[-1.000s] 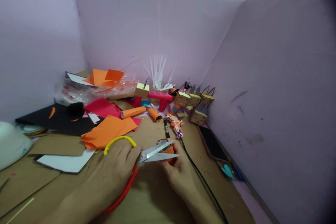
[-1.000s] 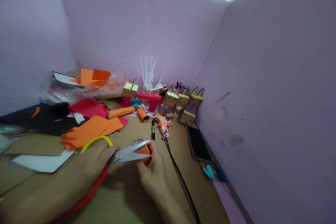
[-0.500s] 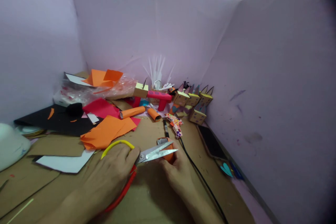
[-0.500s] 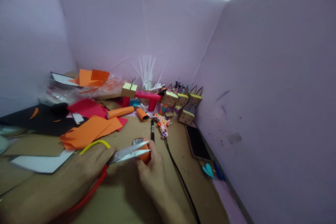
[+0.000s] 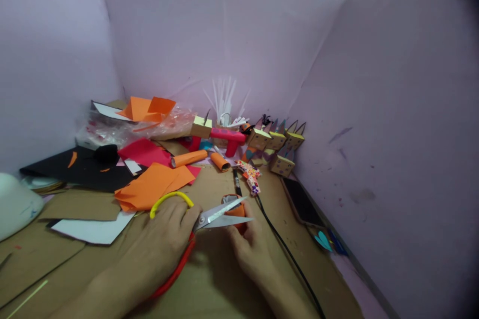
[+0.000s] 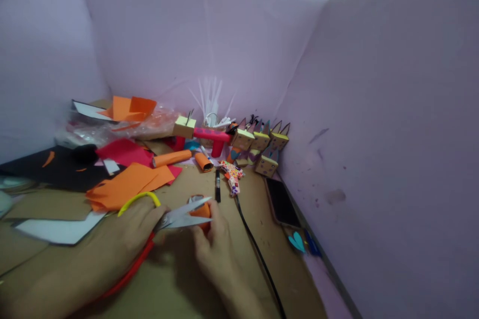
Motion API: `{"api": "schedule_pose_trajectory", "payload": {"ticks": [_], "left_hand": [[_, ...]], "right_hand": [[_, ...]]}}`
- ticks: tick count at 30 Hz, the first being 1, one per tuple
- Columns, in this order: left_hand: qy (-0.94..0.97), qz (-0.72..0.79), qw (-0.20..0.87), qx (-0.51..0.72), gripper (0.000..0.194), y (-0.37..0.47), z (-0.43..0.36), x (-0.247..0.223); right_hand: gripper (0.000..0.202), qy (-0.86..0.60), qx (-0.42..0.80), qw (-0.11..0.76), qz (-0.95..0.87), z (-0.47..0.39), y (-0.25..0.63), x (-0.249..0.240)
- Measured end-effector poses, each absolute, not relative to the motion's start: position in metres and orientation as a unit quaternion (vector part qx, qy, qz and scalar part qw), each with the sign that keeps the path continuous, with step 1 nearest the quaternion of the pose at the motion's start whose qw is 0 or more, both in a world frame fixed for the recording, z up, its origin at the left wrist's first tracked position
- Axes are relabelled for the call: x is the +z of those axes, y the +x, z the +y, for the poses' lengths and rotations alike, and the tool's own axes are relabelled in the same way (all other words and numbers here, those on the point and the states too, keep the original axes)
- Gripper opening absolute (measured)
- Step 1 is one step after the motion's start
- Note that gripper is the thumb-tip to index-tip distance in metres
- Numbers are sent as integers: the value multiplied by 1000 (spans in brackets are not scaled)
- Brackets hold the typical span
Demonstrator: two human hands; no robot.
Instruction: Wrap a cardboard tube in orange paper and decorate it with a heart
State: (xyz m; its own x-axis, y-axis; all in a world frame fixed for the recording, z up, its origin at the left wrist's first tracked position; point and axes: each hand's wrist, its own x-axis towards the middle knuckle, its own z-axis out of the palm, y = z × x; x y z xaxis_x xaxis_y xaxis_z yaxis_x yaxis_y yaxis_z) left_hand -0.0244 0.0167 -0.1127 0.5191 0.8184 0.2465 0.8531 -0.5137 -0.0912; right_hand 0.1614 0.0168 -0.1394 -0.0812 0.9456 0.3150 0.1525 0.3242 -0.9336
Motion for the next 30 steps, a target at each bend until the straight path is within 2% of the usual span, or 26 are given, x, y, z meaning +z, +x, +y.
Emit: {"api": "schedule_pose_trajectory", "payload": {"ticks": [15, 30], "left_hand": [[-854, -506, 91, -75, 30, -24, 13, -113], [-870, -485, 64, -62, 29, -26, 12, -110]], "right_hand": [[30, -432, 364, 522, -639, 18, 157, -144], [35, -445, 366, 542, -612, 20, 158, -148]]}}
